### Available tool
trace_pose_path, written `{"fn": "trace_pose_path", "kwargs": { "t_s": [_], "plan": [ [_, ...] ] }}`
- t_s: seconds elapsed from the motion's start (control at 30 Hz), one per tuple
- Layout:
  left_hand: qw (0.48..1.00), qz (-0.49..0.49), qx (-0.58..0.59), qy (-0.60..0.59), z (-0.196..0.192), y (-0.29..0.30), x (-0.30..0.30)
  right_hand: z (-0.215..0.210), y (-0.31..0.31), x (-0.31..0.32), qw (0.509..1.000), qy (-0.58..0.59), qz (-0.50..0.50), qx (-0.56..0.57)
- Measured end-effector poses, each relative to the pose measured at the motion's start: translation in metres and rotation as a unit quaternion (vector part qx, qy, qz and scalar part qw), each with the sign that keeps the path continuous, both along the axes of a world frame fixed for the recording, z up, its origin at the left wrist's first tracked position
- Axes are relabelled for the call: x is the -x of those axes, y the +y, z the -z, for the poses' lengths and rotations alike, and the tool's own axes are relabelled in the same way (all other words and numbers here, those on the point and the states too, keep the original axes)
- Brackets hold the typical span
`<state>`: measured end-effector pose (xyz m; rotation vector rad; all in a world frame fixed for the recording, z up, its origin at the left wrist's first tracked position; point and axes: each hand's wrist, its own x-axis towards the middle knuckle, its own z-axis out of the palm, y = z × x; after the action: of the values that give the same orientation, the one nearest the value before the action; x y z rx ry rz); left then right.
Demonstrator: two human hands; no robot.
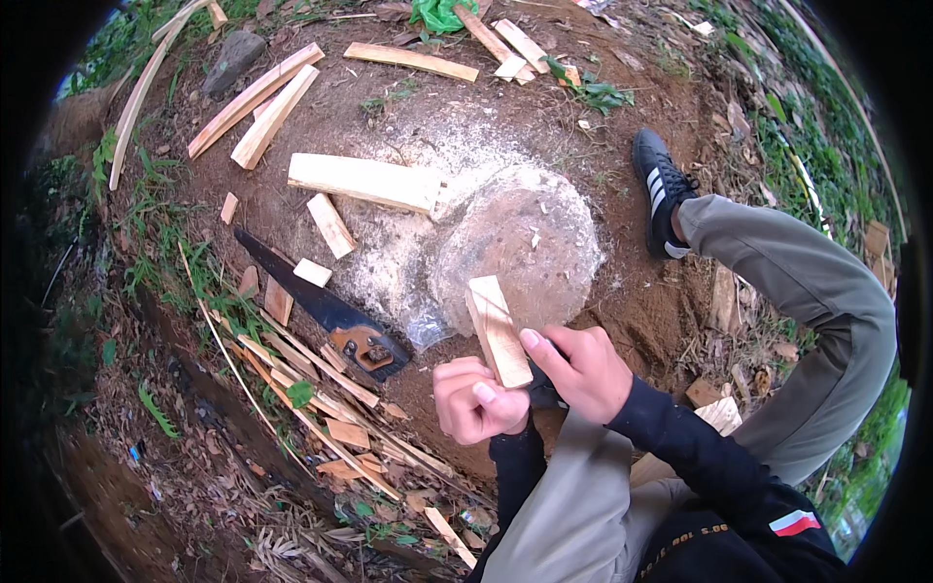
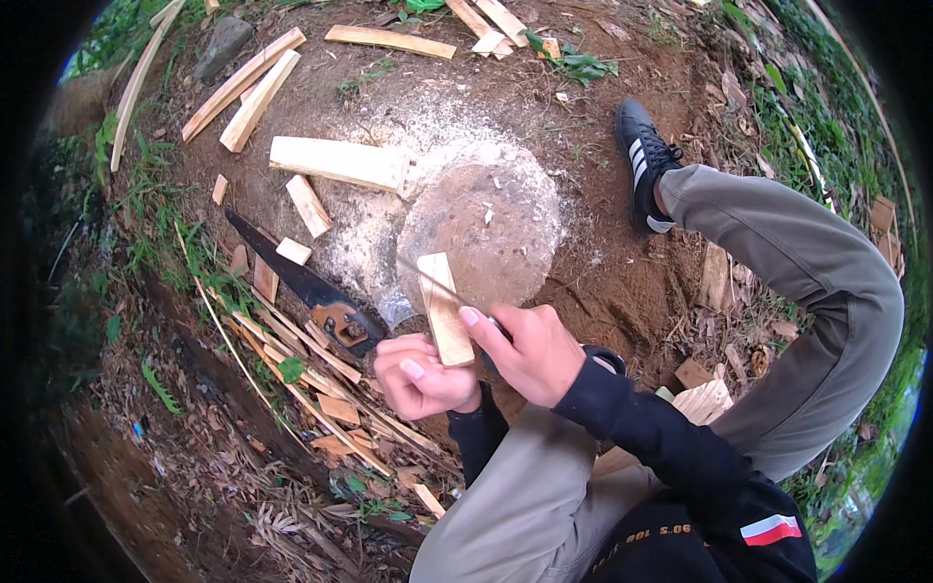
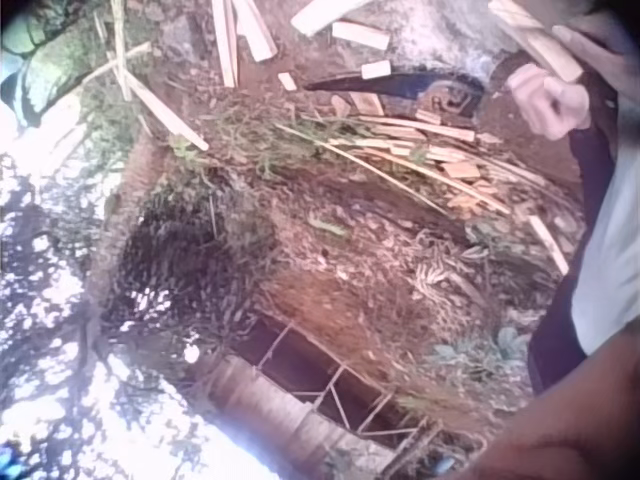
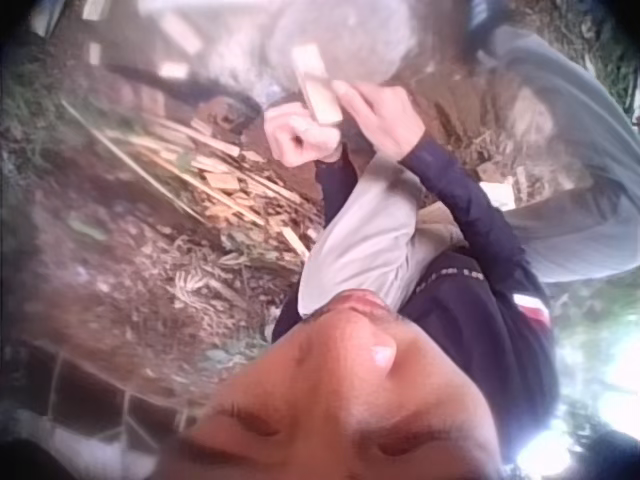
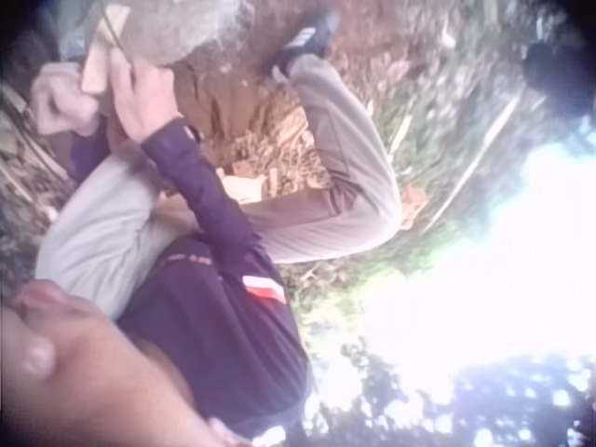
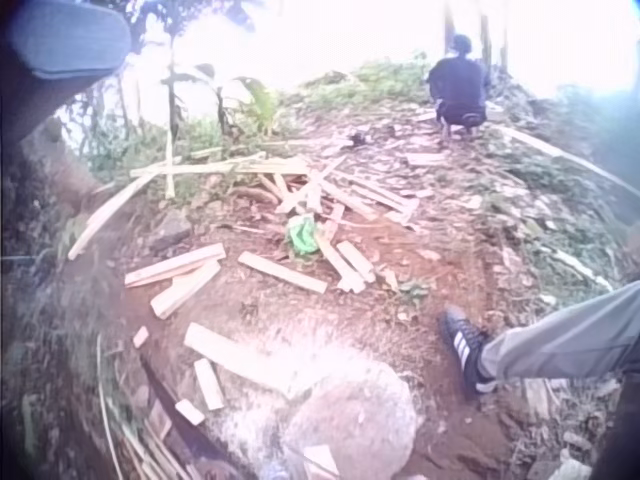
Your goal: The person sits on the ground in a forest and carves a small rectangular piece of wood using a knife. They hold the wood in their left hand and use the knife in their right hand to shave off thin layers, creating wood shavings. The person occasionally rotates the wood to work on different sides.
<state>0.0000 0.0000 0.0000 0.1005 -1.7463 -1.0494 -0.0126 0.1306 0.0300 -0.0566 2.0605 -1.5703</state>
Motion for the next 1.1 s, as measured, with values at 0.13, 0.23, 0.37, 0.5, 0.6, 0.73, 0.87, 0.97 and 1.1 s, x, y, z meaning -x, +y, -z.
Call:
{"fn": "trace_pose_path", "kwargs": {
  "t_s": [0.13, 0.23, 0.37, 0.5, 0.6, 0.73, 0.87, 0.97, 1.1],
  "plan": [
    [0.996, 0.016, 0.041, -0.077, -0.032, -0.007, 0.017, -0.008, -0.013, 0.011, 0.917, -0.33, 0.096, 0.205],
    [0.989, 0.05, 0.045, -0.129, -0.041, -0.012, 0.013, -0.02, -0.019, 0.02, 0.835, -0.432, 0.15, 0.307],
    [0.982, 0.095, 0.057, -0.15, -0.02, -0.009, -0.012, -0.019, -0.022, 0.023, 0.847, -0.4, 0.163, 0.31],
    [0.982, 0.098, -0.02, -0.161, -0.014, -0.006, -0.022, -0.027, -0.02, 0.023, 0.901, -0.332, 0.136, 0.246],
    [0.971, 0.121, 0.053, -0.199, -0.023, -0.013, -0.015, -0.026, -0.005, 0.018, 0.949, -0.252, 0.099, 0.165],
    [0.964, 0.141, 0.13, -0.182, -0.027, -0.022, -0.003, -0.044, 0.02, 0.013, 1.0, 0.01, 0.003, -0.026],
    [0.975, 0.136, 0.1, -0.145, -0.024, -0.014, 0.0, -0.045, 0.031, 0.016, 0.998, 0.048, -0.03, -0.041],
    [0.981, 0.112, 0.101, -0.121, -0.019, -0.008, -0.005, -0.045, 0.027, 0.012, 0.994, 0.086, -0.054, -0.049],
    [0.989, 0.061, 0.108, -0.08, -0.006, -0.001, -0.009, -0.037, 0.023, 0.007, 0.983, 0.153, -0.073, -0.071]
  ]
}}
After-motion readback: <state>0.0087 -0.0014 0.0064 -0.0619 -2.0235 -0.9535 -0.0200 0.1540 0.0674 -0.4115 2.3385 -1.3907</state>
